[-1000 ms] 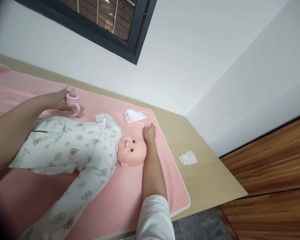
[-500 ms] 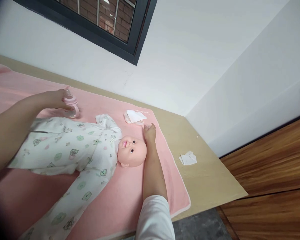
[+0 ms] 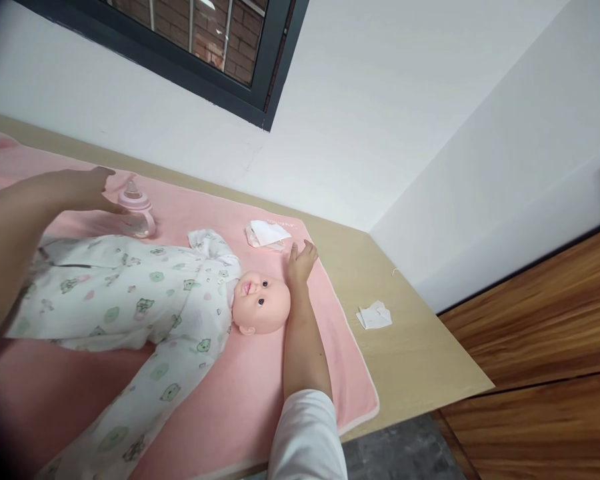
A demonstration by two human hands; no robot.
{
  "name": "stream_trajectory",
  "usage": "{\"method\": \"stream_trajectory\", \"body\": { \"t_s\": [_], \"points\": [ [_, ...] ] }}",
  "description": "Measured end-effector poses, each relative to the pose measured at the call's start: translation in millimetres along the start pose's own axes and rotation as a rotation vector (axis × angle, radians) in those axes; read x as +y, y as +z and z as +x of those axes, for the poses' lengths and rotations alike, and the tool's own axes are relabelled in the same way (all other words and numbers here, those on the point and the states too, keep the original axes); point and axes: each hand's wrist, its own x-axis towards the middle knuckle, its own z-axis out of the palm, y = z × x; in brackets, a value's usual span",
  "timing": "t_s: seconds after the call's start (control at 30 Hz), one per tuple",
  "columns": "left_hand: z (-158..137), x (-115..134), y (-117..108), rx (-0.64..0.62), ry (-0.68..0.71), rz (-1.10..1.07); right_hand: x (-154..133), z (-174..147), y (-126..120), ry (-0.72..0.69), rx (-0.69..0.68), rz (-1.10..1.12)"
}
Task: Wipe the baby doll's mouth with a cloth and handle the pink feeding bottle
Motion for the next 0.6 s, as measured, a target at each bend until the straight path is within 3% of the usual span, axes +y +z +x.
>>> {"method": "stream_trajectory", "body": {
  "t_s": [0.07, 0.13, 0.17, 0.23, 0.33, 0.47, 0.6],
  "points": [
    [-19.8, 20.0, -17.4, -0.084, -0.116, 0.122, -1.9, -0.1, 3.8, -0.119, 0.088, 0.014],
    [-48.1, 47.5, -34.9, -0.016, -0.131, 0.170, -4.9, -1.3, 10.3, -0.230, 0.087, 0.019],
    [-63.6, 62.4, -41.6, 0.030, -0.081, 0.212, -7.0, -2.5, 14.1, -0.281, 0.051, 0.015],
    [-92.3, 91.1, -47.9, 0.238, -0.001, 0.265, -12.9, -6.1, 21.5, -0.363, -0.076, -0.005],
    [-118.7, 129.2, -39.8, 0.271, 0.238, 0.110, -23.8, -13.4, 28.8, -0.422, -0.301, -0.050],
    [-120.2, 177.1, -16.5, 0.009, 0.489, -0.051, -34.6, -21.0, 29.1, -0.436, -0.555, -0.084],
    [-101.7, 223.2, 3.0, -0.261, 0.617, -0.127, -35.8, -21.9, 26.1, -0.397, -0.624, -0.019]
  ]
}}
